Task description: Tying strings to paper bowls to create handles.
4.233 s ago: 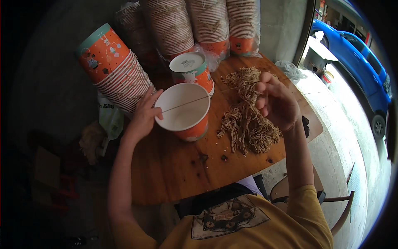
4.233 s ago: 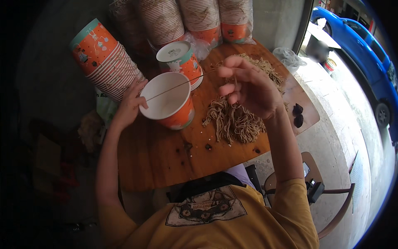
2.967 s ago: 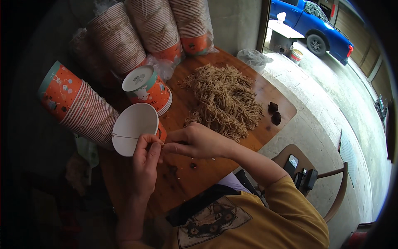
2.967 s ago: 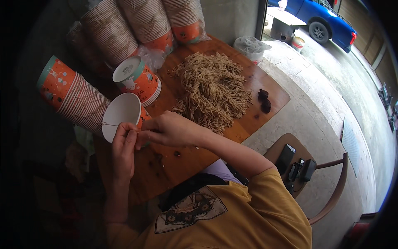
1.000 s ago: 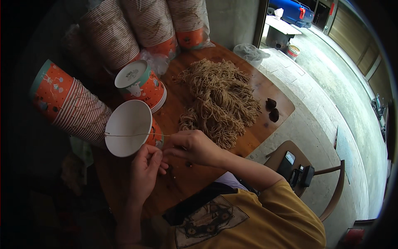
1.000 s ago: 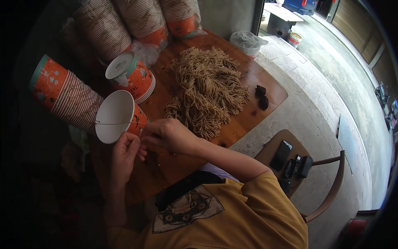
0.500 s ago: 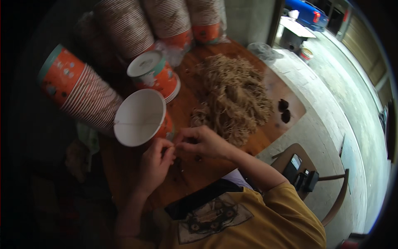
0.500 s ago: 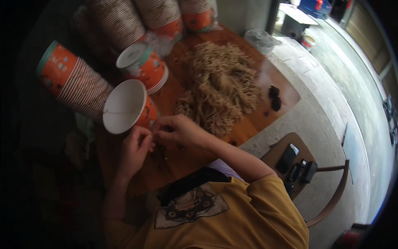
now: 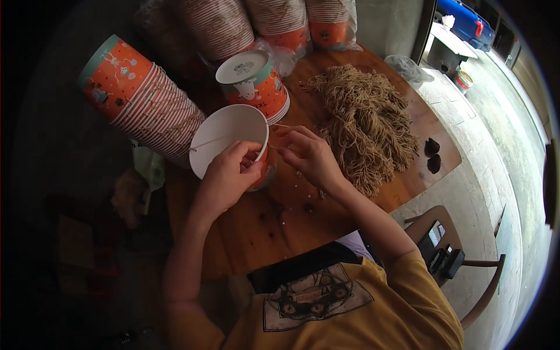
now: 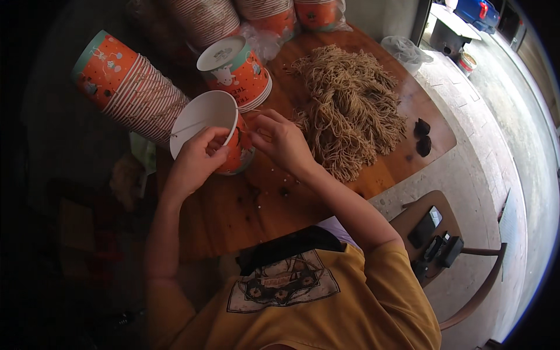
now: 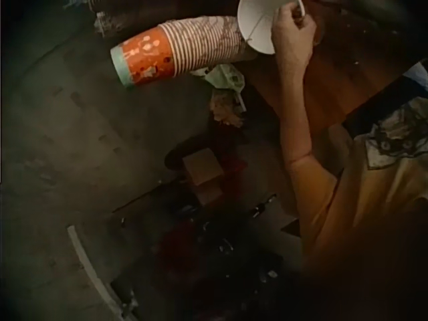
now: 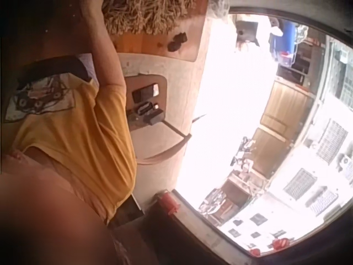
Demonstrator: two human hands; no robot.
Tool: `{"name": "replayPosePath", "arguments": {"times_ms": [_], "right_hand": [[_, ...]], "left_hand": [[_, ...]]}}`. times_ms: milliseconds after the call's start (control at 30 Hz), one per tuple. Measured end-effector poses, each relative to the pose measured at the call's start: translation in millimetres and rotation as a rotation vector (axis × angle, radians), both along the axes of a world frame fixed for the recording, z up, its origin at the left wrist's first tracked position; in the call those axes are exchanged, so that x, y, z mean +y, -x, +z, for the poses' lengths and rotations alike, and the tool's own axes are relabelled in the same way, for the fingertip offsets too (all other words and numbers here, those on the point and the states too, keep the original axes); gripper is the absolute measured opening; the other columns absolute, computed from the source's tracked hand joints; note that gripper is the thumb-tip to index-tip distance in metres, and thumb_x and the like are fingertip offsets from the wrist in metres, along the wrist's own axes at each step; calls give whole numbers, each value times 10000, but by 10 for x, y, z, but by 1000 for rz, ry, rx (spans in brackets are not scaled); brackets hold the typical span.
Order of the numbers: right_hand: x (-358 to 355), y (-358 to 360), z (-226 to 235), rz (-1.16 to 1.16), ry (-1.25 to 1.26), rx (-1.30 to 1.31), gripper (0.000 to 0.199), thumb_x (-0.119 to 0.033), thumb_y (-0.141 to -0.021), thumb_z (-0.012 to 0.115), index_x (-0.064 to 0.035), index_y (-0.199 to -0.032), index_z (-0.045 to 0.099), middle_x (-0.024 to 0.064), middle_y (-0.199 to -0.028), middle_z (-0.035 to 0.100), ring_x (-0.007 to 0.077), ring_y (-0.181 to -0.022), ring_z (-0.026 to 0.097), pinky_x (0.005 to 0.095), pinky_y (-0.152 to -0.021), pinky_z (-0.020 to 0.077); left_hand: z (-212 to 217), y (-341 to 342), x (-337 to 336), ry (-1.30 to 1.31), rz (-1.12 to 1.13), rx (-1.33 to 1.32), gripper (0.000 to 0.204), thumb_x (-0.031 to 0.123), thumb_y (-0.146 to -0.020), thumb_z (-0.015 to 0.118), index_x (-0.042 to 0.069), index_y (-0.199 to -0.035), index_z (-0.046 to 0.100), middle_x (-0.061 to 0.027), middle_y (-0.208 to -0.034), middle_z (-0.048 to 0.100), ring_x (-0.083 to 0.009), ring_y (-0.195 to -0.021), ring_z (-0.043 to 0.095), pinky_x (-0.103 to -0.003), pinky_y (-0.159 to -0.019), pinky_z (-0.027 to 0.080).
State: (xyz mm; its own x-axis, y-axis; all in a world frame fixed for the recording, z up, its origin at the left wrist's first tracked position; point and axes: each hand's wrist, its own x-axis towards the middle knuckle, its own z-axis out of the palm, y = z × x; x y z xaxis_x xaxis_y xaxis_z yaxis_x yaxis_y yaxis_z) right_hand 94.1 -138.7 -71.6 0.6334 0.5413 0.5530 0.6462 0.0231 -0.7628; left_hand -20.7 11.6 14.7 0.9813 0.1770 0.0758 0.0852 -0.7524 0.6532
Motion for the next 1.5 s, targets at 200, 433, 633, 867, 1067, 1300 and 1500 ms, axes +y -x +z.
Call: {"name": "replayPosePath", "arguments": {"times_ms": [200, 433, 633, 867, 1067, 1300, 1500], "right_hand": [[51, 71, 43, 106, -84, 245, 78, -66, -840, 611, 9, -851, 590, 71, -1144, 594, 134, -900, 614, 277, -735, 519], [84, 156, 123, 148, -179, 333, 110, -75, -839, 605, 1, -796, 537, 75, -1161, 581, 115, -911, 605, 257, -683, 516], [105, 172, 142, 140, -171, 285, 95, -74, -836, 596, -3, -807, 540, 67, -1139, 587, 117, -910, 605, 252, -677, 515], [120, 197, 172, 131, -163, 317, 90, -81, -832, 599, -4, -835, 555, 62, -1098, 579, 139, -910, 596, 262, -682, 509], [102, 213, 161, 125, -123, 289, 121, -94, -823, 623, -10, -904, 593, 55, -1034, 557, 143, -884, 583, 274, -697, 501], [95, 206, 141, 123, -127, 247, 146, -99, -806, 640, -20, -924, 606, 55, -995, 542, 142, -873, 573, 275, -694, 493], [75, 191, 153, 121, -102, 231, 117, -115, -795, 647, -31, -853, 592, 60, -999, 531, 158, -883, 557, 285, -696, 489]], "left_hand": [[11, -58, 94, 270, -2, 111, 283, 45, -839, 568, 9, -1119, 576, -57, -913, 617, -102, -815, 580, -257, -746, 482], [149, -3, 204, 437, 6, 154, 269, 9, -857, 519, -26, -1121, 556, -31, -1026, 600, -75, -929, 556, -242, -854, 452], [195, 56, 262, 544, -33, 146, 399, 3, -833, 487, -38, -1229, 515, -47, -1099, 591, -81, -985, 549, -242, -882, 438], [254, 103, 278, 583, -93, 250, 584, -35, -777, 483, -33, -1358, 418, -59, -1153, 574, -97, -1004, 549, -231, -880, 434], [196, 121, 285, 546, -101, 254, 544, -18, -795, 488, -17, -1338, 452, -6, -997, 579, -38, -816, 506, -184, -746, 427], [194, 121, 257, 585, -125, 269, 569, -27, -790, 485, -7, -1357, 435, 6, -990, 569, -30, -798, 493, -171, -725, 415], [148, 111, 232, 590, -159, 270, 591, -29, -789, 479, 6, -1375, 418, 2, -984, 567, -38, -810, 496, -183, -749, 424]]}}
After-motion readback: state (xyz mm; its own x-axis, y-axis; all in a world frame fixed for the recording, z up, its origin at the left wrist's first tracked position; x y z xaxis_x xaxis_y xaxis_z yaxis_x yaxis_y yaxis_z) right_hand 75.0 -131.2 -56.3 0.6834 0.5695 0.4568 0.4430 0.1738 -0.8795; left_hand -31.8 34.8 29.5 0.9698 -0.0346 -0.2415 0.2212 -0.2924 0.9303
